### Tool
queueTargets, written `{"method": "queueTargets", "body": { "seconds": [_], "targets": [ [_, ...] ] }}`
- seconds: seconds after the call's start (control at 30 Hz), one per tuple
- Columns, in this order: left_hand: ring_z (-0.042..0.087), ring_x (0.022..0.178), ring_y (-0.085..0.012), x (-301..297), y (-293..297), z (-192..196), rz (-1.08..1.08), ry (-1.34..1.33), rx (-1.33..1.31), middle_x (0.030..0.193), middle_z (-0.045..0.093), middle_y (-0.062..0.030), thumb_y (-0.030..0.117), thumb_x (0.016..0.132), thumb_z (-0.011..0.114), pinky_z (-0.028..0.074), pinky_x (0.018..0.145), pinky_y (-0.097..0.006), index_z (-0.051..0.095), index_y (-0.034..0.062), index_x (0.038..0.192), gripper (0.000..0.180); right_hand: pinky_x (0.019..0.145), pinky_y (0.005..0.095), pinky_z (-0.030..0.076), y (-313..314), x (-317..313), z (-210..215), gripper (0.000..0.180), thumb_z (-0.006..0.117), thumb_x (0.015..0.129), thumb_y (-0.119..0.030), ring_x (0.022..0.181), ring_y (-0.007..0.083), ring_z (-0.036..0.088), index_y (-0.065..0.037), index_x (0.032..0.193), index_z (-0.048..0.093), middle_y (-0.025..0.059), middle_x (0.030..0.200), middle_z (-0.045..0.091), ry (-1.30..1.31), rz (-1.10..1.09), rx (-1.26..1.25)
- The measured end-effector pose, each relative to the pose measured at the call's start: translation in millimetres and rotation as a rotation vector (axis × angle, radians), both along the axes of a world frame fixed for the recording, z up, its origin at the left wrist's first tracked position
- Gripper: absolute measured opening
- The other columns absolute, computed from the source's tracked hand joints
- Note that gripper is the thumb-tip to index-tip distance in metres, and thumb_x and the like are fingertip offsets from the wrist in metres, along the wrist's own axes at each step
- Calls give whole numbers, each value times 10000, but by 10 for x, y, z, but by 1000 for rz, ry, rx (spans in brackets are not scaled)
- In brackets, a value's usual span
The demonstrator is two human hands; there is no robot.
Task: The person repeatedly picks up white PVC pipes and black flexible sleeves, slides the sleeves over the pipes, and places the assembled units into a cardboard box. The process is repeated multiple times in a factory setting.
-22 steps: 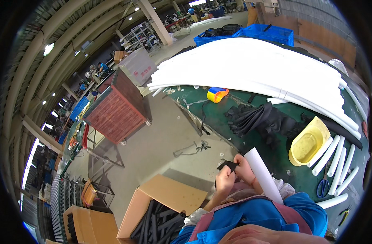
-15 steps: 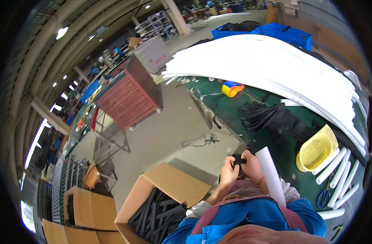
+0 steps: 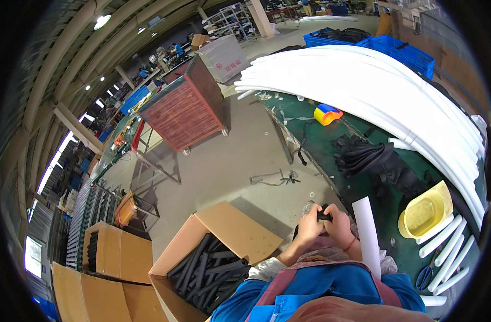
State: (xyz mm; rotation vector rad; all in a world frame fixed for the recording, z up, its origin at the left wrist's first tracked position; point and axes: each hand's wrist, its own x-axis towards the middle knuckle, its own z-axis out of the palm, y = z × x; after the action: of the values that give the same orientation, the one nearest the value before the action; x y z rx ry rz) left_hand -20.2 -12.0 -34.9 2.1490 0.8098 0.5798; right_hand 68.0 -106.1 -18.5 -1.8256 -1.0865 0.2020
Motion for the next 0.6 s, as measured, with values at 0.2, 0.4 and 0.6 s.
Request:
{"method": "queueTargets", "body": {
  "seconds": [0.2, 0.4, 0.6],
  "targets": [
    [528, 581, -123, -18, -31, 79, -13, -292, -261, 660, 557, -59, 50, 852, 552, 426, 533, -291, 486, 43, 1027, 187, 569, 394, 459, -5, 51, 71, 210, 636, 714, -14, 664, 349, 601, -60, 879, 515, 167, 704, 598, 41, 22, 12],
    [434, 570, -79, -134, 161, 177, 121, -328, -137, 626, 481, -9, 30, 856, 581, 369, 509, -254, 500, 45, 949, 124, 636, 276, 521, -449, 683, 561, 449, 505, 927, -351, 749, 189, 618, -6, 1215, 501, 139, 975, 620, 1110, 508, 98],
    [439, 500, -127, -82, 432, 233, 240, -377, -156, 582, 470, -45, 52, 843, 607, 378, 485, -283, 489, 40, 900, 132, 592, 386, 573, -1100, 843, 961, 752, 322, 930, -585, 671, 322, 665, 54, 1318, 405, 256, 1008, 627, 1272, 828, 572]
  ]
}}
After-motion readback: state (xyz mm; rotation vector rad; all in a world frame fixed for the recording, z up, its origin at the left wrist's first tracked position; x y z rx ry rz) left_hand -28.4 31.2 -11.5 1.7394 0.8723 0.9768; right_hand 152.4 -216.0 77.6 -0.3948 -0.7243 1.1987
